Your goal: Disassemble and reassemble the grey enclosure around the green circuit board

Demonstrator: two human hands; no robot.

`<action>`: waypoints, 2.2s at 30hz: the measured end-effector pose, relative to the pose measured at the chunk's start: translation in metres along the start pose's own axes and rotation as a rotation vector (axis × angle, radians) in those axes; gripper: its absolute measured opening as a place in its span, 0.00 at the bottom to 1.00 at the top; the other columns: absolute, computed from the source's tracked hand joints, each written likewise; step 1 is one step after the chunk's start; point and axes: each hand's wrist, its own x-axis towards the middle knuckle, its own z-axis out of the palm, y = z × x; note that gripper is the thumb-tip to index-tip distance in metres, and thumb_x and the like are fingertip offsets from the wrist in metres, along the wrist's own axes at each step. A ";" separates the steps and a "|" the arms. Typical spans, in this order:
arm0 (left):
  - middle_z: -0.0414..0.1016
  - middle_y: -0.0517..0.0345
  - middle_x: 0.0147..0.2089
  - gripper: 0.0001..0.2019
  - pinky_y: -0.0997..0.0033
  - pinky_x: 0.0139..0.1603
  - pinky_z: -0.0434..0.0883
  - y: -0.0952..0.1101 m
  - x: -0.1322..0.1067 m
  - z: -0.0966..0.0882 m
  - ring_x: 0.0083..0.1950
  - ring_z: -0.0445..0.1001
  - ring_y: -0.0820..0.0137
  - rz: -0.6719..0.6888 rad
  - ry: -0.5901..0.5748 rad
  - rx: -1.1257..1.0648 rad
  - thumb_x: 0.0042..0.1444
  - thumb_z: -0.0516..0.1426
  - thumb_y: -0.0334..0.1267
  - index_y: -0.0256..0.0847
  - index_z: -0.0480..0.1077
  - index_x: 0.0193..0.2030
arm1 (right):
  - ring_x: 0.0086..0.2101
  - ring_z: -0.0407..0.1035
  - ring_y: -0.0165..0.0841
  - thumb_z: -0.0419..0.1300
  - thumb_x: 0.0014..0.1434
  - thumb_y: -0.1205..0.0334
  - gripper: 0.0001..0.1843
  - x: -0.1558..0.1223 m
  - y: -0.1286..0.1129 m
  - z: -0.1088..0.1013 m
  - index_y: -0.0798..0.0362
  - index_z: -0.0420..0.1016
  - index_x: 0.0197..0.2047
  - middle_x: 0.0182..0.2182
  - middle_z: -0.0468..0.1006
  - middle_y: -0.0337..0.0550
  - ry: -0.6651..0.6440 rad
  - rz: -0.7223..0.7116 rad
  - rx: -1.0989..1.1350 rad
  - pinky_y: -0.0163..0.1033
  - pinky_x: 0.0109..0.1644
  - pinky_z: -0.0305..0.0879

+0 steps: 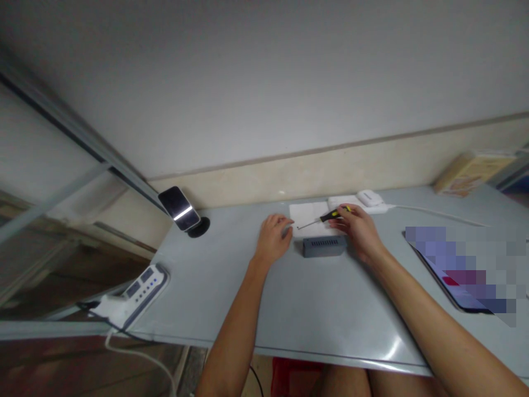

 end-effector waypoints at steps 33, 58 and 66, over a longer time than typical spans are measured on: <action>0.79 0.55 0.45 0.08 0.60 0.51 0.69 -0.002 0.004 0.000 0.49 0.72 0.64 0.022 -0.011 -0.012 0.67 0.57 0.38 0.45 0.79 0.45 | 0.30 0.79 0.30 0.77 0.41 0.50 0.25 -0.004 -0.002 0.002 0.48 0.75 0.40 0.32 0.77 0.33 -0.143 -0.209 -0.005 0.37 0.37 0.80; 0.78 0.52 0.50 0.16 0.58 0.57 0.72 0.017 0.004 -0.010 0.53 0.73 0.63 0.082 0.019 -0.101 0.70 0.53 0.46 0.45 0.70 0.60 | 0.29 0.75 0.29 0.74 0.45 0.43 0.26 -0.008 -0.005 0.003 0.46 0.74 0.43 0.33 0.75 0.34 -0.145 -0.341 -0.011 0.37 0.35 0.77; 0.79 0.52 0.42 0.17 0.62 0.51 0.72 0.029 0.002 -0.019 0.45 0.75 0.66 0.137 0.069 -0.160 0.72 0.45 0.41 0.42 0.76 0.44 | 0.23 0.68 0.24 0.72 0.48 0.41 0.23 -0.003 -0.012 -0.002 0.44 0.76 0.41 0.31 0.72 0.32 -0.076 -0.399 -0.009 0.32 0.27 0.70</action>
